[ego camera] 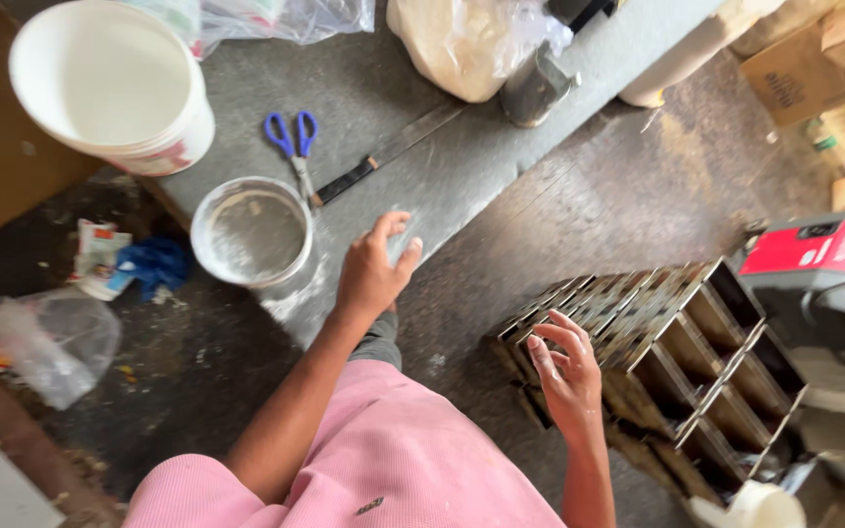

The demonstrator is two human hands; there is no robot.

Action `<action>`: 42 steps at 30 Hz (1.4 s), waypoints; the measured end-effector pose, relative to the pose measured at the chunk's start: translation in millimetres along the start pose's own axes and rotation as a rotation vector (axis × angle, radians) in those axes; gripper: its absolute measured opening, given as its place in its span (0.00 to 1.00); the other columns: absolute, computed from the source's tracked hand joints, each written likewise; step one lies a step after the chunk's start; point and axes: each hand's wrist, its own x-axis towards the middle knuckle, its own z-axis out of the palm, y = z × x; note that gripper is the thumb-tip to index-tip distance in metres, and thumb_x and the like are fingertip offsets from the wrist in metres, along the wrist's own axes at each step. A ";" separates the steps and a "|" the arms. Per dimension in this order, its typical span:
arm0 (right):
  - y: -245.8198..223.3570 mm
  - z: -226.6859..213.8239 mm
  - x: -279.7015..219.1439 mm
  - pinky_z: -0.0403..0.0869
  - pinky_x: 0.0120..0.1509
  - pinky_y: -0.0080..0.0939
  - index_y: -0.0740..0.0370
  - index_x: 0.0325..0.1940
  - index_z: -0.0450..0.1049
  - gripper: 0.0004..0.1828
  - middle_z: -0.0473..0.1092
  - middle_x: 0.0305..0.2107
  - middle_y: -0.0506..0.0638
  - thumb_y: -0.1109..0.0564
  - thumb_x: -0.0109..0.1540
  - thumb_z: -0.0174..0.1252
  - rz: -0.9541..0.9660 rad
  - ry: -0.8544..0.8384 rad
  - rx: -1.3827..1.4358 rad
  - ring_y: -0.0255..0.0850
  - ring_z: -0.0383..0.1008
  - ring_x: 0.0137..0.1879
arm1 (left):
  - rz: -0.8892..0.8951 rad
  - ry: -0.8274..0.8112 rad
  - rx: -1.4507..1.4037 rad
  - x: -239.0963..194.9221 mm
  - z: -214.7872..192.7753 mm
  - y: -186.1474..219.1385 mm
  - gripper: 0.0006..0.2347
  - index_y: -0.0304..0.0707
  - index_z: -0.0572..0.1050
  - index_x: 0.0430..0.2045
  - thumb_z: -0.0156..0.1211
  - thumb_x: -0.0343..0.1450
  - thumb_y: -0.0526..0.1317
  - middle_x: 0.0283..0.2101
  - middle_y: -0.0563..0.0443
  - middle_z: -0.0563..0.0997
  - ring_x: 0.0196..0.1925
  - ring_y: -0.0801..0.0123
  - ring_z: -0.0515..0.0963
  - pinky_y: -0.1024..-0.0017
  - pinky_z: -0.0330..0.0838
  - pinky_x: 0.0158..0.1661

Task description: The person scoops a white granular substance from a container and adds it to a tray on a digital scale. They then retrieve a red container, open it, and place it on the counter. The person also wipes their hands with a cloth during the process.

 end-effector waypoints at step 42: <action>-4.9 -55.0 583.1 0.77 0.52 0.47 0.59 0.64 0.71 0.25 0.68 0.60 0.56 0.50 0.65 0.66 -0.635 -0.756 -0.111 0.51 0.73 0.61 | -1.058 0.065 0.595 209.6 164.7 24.8 0.31 0.42 0.70 0.60 0.64 0.67 0.59 0.54 0.29 0.78 0.61 0.39 0.74 0.50 0.68 0.60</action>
